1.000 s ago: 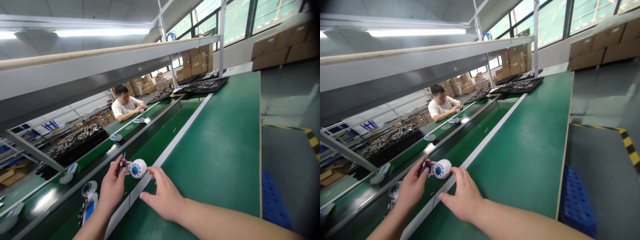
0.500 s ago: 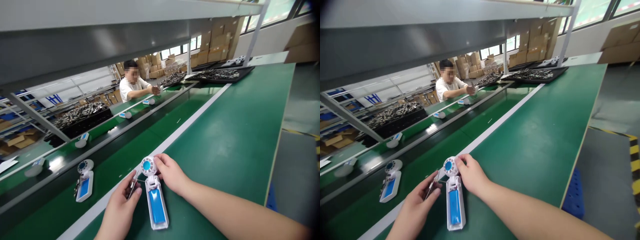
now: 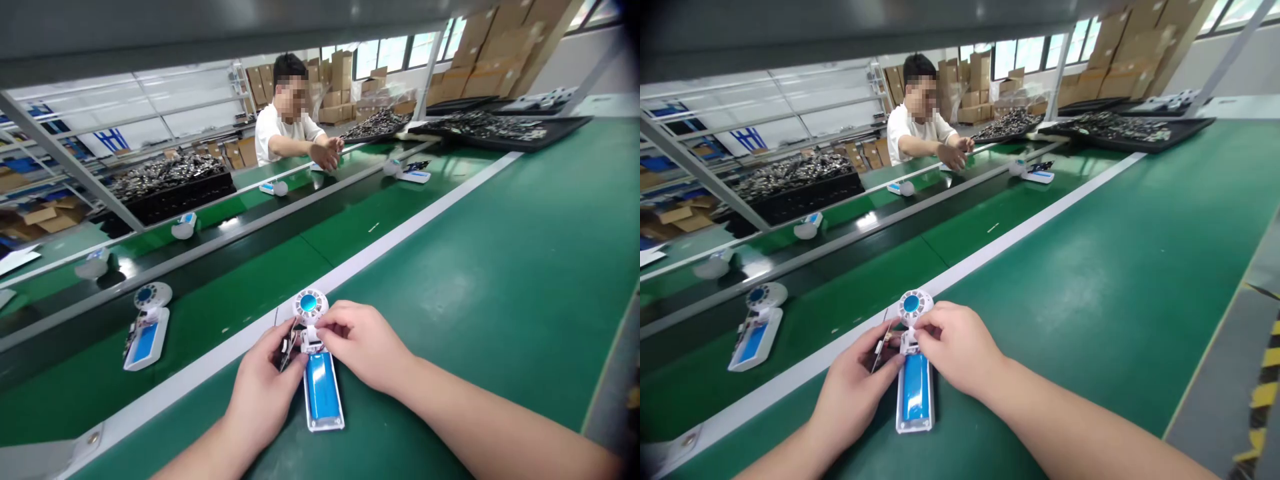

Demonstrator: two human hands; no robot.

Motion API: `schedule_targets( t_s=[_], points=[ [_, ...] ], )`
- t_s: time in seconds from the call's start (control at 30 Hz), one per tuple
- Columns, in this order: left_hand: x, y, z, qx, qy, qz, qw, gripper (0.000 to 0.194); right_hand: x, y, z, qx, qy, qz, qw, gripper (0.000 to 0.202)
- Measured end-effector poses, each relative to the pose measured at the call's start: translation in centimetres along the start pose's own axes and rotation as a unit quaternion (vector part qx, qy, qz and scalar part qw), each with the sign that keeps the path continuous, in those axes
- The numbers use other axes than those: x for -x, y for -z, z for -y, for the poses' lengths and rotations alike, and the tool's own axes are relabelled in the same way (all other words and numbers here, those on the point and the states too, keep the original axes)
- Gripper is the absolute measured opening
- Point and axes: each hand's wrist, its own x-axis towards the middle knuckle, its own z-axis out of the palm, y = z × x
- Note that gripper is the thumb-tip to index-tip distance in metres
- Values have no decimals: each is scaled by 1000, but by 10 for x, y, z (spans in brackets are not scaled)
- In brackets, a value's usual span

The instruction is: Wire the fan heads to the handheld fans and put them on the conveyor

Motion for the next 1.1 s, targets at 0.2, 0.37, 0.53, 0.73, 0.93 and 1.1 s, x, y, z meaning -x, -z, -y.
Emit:
schedule_targets(
  t_s=[0.2, 0.37, 0.53, 0.73, 0.93, 1.1],
  points=[
    [2, 3, -13, 41, 38, -5, 998, 43, -2, -1, 1, 10, 18, 23, 1000, 15],
    [3, 0, -17, 71, 63, 5, 996, 45, 1, -7, 4, 65, 41, 28, 997, 14],
    [4, -6, -15, 90, 72, -19, 993, 47, 8, -12, 8, 146, 117, 59, 981, 18],
    [8, -6, -17, 158, 108, -39, 981, 54, 9, -12, 12, 184, 144, 77, 969, 21],
    [7, -4, -17, 139, 99, -22, 985, 48, 11, -15, 8, 100, 130, 35, 986, 8],
    [8, -4, -18, 97, 88, -7, 991, 46, 12, -17, 5, 82, 132, -5, 988, 10]
  ],
)
